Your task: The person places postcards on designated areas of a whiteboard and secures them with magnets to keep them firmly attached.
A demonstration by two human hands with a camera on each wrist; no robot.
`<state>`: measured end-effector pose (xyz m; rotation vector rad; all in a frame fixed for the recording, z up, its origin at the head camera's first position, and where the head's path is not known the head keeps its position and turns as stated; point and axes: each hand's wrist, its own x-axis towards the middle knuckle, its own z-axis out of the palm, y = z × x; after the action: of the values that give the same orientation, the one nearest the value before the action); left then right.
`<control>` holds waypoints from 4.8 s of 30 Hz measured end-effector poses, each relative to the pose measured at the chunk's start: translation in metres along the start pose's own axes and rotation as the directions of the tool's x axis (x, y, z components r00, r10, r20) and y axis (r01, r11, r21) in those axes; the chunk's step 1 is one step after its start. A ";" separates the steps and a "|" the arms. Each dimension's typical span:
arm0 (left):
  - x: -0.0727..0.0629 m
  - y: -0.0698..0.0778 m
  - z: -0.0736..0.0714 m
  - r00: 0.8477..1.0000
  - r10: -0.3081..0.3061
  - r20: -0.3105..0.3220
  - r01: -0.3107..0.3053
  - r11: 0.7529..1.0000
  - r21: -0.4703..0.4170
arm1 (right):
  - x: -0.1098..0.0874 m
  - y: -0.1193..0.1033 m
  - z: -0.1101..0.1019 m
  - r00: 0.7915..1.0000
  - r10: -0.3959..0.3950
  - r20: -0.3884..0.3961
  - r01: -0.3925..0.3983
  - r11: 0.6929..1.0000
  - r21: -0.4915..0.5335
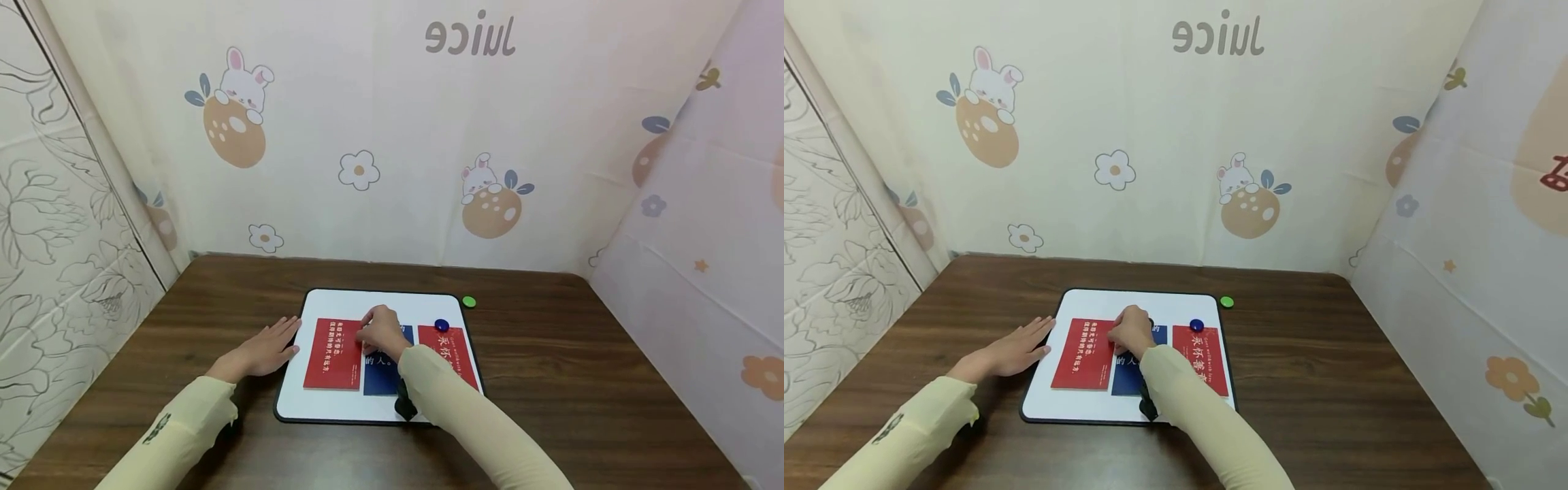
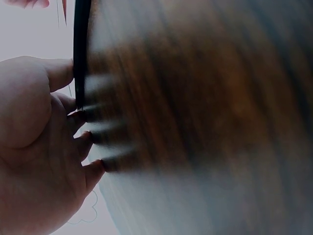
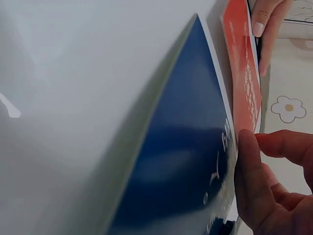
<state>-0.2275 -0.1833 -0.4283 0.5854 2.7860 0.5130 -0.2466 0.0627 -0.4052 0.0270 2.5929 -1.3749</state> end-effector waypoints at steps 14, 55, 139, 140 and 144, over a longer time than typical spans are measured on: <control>-0.003 0.003 0.000 1.000 -0.015 -0.007 0.015 1.000 -0.003 | 0.013 0.006 -0.031 0.999 0.023 -0.047 -0.021 0.999 0.027; -0.004 0.003 0.000 1.000 0.016 -0.010 -0.016 1.000 -0.005 | 0.034 0.053 -0.155 0.959 0.164 -0.232 -0.145 0.985 0.095; 0.000 -0.001 0.004 1.000 -0.019 -0.003 0.020 0.999 0.025 | 0.053 0.105 -0.182 0.884 0.411 -0.222 -0.320 0.879 0.353; 0.000 0.000 0.004 1.000 -0.019 -0.001 0.019 1.000 0.024 | 0.053 0.104 -0.182 0.888 0.407 -0.215 -0.314 0.877 0.362; 0.001 0.002 0.002 1.000 -0.015 0.002 0.015 1.000 0.019 | 0.050 0.100 -0.178 0.898 0.393 -0.195 -0.299 0.873 0.385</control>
<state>-0.2269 -0.1811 -0.4300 0.5682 2.7938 0.4834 -0.3152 0.2616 -0.3993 0.7503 2.3346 -1.7552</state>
